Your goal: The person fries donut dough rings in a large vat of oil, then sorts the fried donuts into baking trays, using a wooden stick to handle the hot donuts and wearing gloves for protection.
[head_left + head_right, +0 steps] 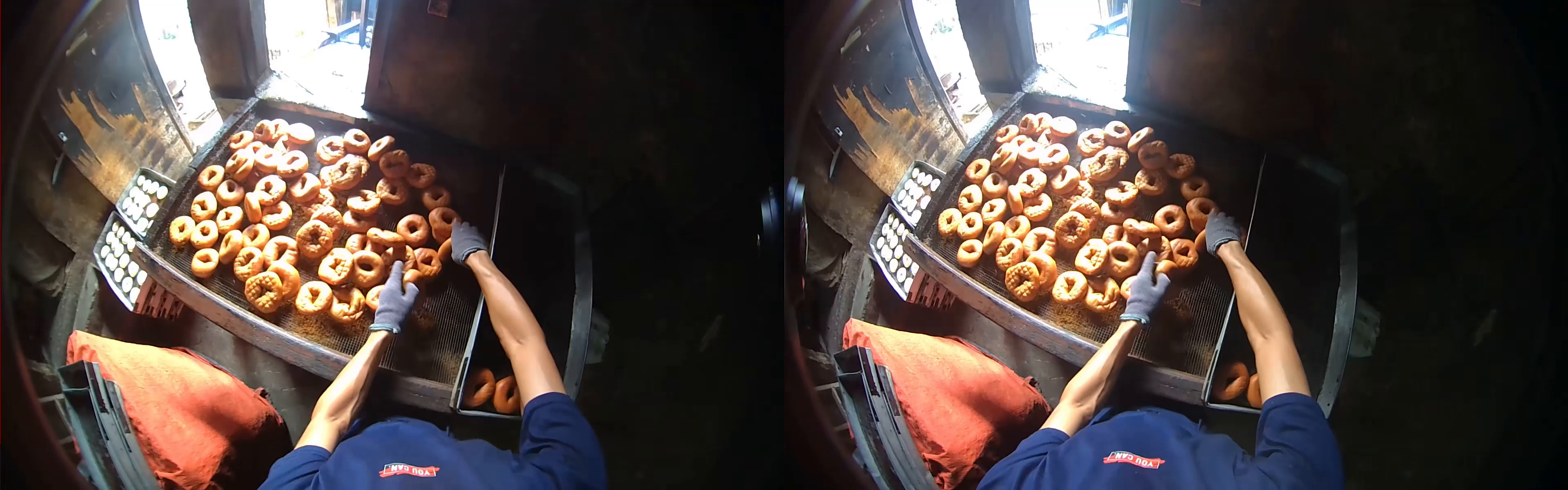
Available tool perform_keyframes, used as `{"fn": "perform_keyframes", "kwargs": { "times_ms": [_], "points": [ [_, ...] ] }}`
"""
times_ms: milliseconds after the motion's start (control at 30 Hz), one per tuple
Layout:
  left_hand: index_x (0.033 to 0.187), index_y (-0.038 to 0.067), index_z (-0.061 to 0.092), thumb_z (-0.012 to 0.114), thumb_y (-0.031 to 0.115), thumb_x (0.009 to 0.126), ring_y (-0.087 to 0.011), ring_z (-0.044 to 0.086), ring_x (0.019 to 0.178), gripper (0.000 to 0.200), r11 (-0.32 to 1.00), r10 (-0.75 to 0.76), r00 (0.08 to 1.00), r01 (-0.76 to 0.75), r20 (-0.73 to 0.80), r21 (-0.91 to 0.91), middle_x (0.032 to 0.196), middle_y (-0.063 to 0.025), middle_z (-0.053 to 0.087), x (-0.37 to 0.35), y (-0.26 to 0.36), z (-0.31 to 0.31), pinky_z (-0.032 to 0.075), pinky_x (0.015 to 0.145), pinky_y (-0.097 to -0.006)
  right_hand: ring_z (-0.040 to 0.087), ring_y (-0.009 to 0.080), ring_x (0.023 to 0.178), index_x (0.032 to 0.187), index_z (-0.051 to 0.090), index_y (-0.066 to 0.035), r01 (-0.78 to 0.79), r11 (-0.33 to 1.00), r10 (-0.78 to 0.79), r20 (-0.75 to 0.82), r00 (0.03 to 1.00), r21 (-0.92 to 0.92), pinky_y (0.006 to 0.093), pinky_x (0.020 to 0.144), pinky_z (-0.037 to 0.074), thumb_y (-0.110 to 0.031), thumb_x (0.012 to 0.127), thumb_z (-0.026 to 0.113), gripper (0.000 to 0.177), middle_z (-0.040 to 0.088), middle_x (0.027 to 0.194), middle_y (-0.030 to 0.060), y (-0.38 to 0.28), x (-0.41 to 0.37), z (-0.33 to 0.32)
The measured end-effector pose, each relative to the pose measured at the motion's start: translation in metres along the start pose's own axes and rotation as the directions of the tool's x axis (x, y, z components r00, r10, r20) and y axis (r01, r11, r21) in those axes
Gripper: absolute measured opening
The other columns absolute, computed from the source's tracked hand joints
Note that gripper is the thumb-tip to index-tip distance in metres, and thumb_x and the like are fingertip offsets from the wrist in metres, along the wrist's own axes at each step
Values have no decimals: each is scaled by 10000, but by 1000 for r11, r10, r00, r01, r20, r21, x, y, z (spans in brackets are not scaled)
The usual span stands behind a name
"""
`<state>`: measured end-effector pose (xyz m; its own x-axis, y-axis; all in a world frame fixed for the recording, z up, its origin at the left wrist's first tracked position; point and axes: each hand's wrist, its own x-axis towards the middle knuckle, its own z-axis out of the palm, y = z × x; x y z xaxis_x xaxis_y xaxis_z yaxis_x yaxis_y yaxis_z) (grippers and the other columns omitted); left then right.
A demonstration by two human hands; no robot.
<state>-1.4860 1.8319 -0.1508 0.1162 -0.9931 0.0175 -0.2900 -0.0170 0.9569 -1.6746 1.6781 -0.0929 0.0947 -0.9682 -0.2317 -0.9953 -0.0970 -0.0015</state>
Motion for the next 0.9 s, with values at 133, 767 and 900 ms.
{"fn": "perform_keyframes", "kwargs": {
  "times_ms": [133, 767, 900],
  "points": [
    [1285, -27, 561, 496, 173, 922, -199, 614, 1084, 419, 907, -37, 995, 73, 95, -415, 1190, -131, 640, 12, 2, -9, 488, 946, -298, 568, 410, 1073, 1151, 565, -62, 96, 933, -43, -159, 986, 347, 433, 932, 495, -304, 680, 736, 557, 511, 1172, 232, 3, -43, -36],
    [984, 93, 660, 606, 147, 845, -365, 611, 947, 159, 740, 627, 737, -665, 252, 104, 941, -158, 622, -32, 141, 60, 509, 802, -433, 602, 323, 1112, 1288, 537, -21, -64, 902, -46, 245, 968, 426, 418, 967, 477, -264, 791, 692, 576, 619, 1183, 179, 204, -376, -46],
    [1101, 134, 656, 538, 155, 905, -323, 580, 892, 229, 452, 328, 938, -257, 109, 854, 879, -134, 586, -33, 21, 3, 422, 760, -512, 531, 347, 1226, 1291, 550, -15, 286, 846, -127, -351, 928, 450, 403, 1066, 410, -241, 848, 651, 507, 553, 1319, 187, 101, -286, -100]
  ]
}}
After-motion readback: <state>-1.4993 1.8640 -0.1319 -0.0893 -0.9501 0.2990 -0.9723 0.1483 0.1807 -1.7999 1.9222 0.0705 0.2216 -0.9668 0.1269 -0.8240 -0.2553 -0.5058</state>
